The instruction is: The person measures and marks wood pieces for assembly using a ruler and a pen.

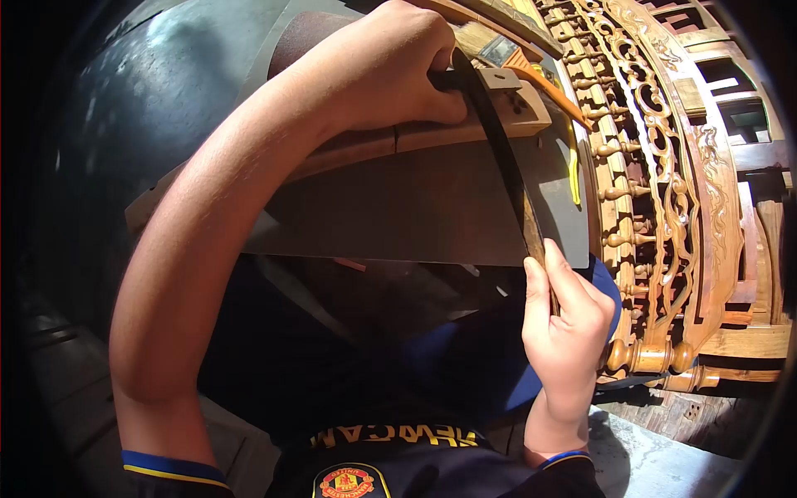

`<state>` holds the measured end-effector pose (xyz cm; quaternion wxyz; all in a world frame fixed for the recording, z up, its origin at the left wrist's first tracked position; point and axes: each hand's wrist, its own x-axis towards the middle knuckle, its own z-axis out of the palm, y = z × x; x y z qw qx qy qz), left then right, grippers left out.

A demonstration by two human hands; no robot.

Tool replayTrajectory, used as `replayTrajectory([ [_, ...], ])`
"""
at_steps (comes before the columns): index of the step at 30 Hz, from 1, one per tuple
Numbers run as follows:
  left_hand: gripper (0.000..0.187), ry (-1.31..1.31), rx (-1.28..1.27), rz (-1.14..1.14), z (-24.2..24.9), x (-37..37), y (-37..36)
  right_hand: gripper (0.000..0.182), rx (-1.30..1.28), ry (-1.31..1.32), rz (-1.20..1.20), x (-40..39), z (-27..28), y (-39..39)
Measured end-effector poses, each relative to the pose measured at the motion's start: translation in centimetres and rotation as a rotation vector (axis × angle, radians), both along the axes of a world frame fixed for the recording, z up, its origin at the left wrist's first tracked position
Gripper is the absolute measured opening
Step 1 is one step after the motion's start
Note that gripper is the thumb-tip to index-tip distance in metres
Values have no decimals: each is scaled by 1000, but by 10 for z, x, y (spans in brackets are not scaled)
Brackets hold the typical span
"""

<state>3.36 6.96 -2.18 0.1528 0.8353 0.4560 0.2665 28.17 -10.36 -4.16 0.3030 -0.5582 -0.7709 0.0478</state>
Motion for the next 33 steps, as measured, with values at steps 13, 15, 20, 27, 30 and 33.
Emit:
replayTrajectory([
  [13, 36, 6, 25, -5, -2, -2, 1, 25, -23, 1, -15, -14, 7, 15],
  [15, 37, -26, 59, -55, -5, 2, 8, 23, 29, 0, 46, -23, 1, 51],
  [20, 37, -27, 53, -18, -6, -1, 2, 23, 96, -43, 61, -8, 0, 19],
  [27, 38, -45, 122, -69, -7, 0, 7, 24, 49, -25, 51, -24, 4, 52],
  [30, 38, -76, 67, -63, -11, -5, 6, 23, 39, -49, 40, -18, 5, 38],
  [33, 38, -42, 87, -31, -10, -3, 3, 24, -28, -7, -48, -2, -1, -3],
])
